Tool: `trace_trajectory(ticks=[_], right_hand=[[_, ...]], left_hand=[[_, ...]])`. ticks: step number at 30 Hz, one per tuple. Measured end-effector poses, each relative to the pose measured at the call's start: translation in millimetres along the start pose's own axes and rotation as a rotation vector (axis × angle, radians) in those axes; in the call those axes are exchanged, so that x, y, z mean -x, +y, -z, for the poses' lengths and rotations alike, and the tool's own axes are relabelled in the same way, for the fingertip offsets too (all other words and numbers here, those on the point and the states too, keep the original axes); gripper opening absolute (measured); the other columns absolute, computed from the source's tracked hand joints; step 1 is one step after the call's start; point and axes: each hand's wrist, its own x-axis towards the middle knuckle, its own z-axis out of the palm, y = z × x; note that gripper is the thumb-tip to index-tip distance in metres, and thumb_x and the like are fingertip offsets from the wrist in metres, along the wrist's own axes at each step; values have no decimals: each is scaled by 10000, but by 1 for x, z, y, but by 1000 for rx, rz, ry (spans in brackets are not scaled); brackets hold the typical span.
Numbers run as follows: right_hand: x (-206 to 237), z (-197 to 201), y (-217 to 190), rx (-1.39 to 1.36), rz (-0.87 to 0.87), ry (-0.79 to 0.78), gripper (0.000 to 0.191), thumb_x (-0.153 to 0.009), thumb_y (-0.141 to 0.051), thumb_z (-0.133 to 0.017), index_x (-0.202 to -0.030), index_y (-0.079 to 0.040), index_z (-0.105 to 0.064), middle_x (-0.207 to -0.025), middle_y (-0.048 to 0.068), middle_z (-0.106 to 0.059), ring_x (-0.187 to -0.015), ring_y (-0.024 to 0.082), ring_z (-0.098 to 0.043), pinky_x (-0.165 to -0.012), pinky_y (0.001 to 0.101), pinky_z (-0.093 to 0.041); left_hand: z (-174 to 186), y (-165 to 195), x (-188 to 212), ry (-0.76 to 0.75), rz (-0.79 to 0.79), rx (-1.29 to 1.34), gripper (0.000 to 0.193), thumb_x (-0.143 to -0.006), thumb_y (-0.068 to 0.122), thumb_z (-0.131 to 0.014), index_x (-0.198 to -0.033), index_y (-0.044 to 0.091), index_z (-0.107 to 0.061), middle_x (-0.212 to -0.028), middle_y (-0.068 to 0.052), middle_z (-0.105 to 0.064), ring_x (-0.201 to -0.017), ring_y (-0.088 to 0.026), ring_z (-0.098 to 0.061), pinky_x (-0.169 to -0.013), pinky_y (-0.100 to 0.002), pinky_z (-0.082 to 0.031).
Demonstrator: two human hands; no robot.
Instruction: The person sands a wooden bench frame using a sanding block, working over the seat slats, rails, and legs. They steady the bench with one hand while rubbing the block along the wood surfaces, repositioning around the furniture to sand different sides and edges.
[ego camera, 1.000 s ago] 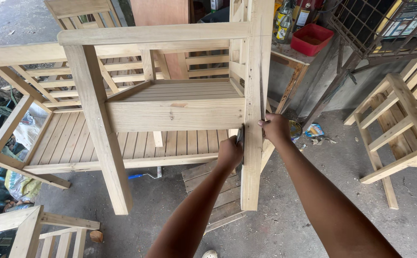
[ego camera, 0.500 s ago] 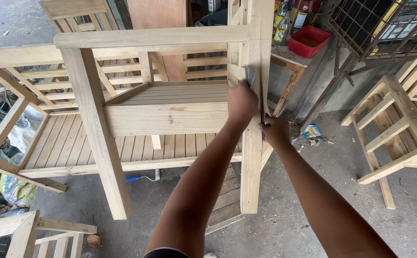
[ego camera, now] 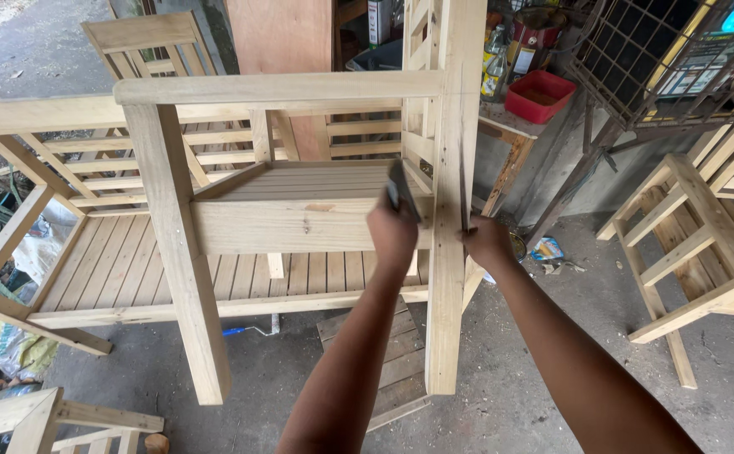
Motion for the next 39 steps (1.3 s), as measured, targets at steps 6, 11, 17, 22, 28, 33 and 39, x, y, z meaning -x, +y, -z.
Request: trace_trajectory(ticks=[6, 11, 17, 22, 28, 33, 39], right_hand=[[-32, 11, -32, -29, 164, 249, 498, -959, -230, -693, -1379, 6, -565, -990, 173, -752, -836, 204, -719, -761, 358, -564], [-42, 3, -29, -758, 109, 199, 394, -977, -196, -656, -1331, -26, -622, -1005, 151, -740, -836, 191, -698, -775, 337, -550], [-45, -4, -5, -138, 211, 303, 294, -945, -121, -689, -1228, -54, -648, -965, 155, -743, -843, 200, -697, -781, 343, -536], [-48, -6, 2, -259, 243, 322, 378, -910, -80, -654, -1288, -99, -655, -974, 122, -756, -830, 185, -714, -758, 343, -551], [-48, -4, 7, -205, 154, 265, 244, -960, -149, -691, -1194, -79, -695, -961, 152, -767, -821, 219, -711, -772, 349, -550], [-48, -2, 11, -285, 351, 315, 364, -878, -56, -654, -1240, -35, -677, -1037, 158, -742, -943, 174, -713, -787, 321, -545], [-44, -3, 8, -345, 367, 280, 210, -946, -135, -640, -1124, -40, -697, -960, 147, -775, -860, 237, -728, -773, 361, -562]], left_hand=[[-17, 37, -39, 65, -54, 101, 477, -1009, 59, -458, -1480, 84, -530, -1167, -233, -698, -636, -310, -669, -520, -428, -544], [-80, 12, -15, 0, -307, -189, 717, -872, -2, -574, -1565, 31, -392, -1443, -308, -546, -1289, -446, -580, -1051, -493, -507], [-91, 2, -56, -97, -409, -108, 793, -873, -8, -586, -1614, 1, -303, -1593, -281, -429, -1403, -432, -491, -1111, -456, -500], [-68, 7, -29, -197, -503, -222, 913, -752, 34, -698, -1557, 4, -268, -1607, -288, -277, -1395, -489, -419, -990, -452, -529], [-87, 13, -56, -140, -551, -340, 853, -805, -62, -598, -1594, 22, -287, -1643, -259, -301, -1453, -479, -412, -1047, -462, -515], [-73, -13, -20, -173, -584, -333, 720, -921, -125, -515, -1601, 8, -318, -1679, -264, -246, -1544, -470, -293, -1152, -435, -436], [-80, -11, -44, -202, -714, -463, 717, -856, -67, -546, -1553, 20, -398, -1670, -155, -303, -1548, -450, -264, -1220, -467, -368]])
